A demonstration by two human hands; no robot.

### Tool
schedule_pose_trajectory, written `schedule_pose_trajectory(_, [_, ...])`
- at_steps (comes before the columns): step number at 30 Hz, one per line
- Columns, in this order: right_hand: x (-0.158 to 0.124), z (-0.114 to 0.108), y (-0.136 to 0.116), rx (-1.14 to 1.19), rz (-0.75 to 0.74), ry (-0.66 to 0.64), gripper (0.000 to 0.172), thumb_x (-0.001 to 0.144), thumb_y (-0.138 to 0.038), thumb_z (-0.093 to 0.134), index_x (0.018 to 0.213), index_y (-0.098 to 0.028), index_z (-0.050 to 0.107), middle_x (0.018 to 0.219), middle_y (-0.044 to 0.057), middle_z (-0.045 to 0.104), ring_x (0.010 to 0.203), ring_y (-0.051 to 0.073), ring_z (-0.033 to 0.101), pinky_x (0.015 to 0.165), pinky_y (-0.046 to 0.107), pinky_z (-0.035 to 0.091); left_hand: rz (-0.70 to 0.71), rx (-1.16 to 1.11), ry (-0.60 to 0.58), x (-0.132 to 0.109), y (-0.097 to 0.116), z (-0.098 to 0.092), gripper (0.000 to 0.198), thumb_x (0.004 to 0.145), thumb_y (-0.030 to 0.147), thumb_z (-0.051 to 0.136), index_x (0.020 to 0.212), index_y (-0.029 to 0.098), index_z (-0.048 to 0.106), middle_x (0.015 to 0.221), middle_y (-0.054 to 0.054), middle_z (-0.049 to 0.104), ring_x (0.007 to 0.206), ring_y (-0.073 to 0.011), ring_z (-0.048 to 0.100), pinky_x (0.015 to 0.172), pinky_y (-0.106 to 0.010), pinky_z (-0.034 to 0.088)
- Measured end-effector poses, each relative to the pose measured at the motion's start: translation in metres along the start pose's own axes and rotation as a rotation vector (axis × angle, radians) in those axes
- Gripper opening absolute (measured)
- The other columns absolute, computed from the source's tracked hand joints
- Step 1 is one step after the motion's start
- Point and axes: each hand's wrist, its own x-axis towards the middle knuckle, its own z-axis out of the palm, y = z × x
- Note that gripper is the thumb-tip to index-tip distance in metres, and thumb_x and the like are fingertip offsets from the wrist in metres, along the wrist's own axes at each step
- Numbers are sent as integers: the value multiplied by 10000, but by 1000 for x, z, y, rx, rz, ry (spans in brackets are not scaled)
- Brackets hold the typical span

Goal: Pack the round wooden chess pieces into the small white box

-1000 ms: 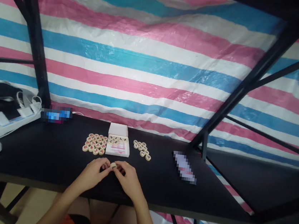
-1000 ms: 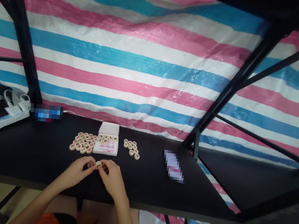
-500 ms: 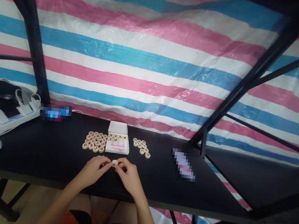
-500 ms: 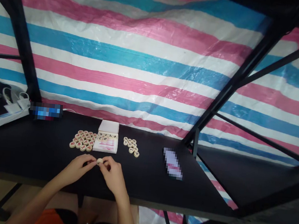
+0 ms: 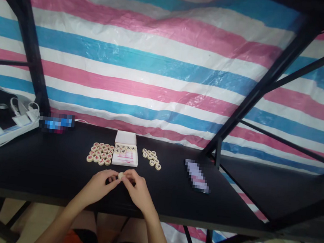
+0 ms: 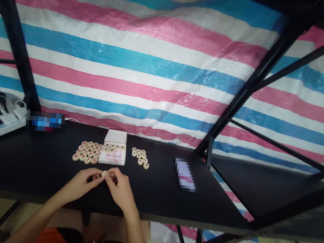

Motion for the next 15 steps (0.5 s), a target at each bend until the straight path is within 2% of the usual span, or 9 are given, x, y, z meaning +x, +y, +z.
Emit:
schedule_pose_trajectory(2, [0, 1, 2, -22, -18, 5, 129, 849, -274, 543, 958, -216, 579, 880, 15, 686, 762, 144, 633, 692, 246, 482, -12, -3, 2, 0, 0, 0, 237, 842, 350, 517, 955, 199, 662, 810, -23, 672, 725, -166, 597, 684, -252, 449])
schedule_pose_trajectory(5, [1, 2, 7, -39, -28, 24, 210, 822, -216, 544, 1032, -217, 552, 888, 11, 673, 731, 135, 621, 668, 243, 486, -26, -28, 1, 0, 1, -1, 255, 843, 359, 519, 991, 203, 655, 837, -25, 691, 739, -167, 611, 696, -249, 459])
schedule_pose_trajectory(10, [1, 1, 7, -126, -62, 17, 134, 794, -137, 512, 876, -208, 590, 774, -8, 628, 687, 127, 592, 638, 231, 466, -23, -65, -8, 0, 1, -2, 281, 876, 398, 478, 965, 218, 675, 892, -27, 712, 813, -182, 638, 750, -252, 464])
schedule_pose_trajectory(15, [-1, -1, 2, -117, -164, 20, 144, 785, -94, 496, 814, -206, 581, 969, 33, 610, 886, 151, 586, 708, 237, 466, -33, -53, -14, 2, -1, -1, 291, 864, 406, 496, 960, 211, 689, 896, -28, 714, 810, -187, 638, 729, -248, 458])
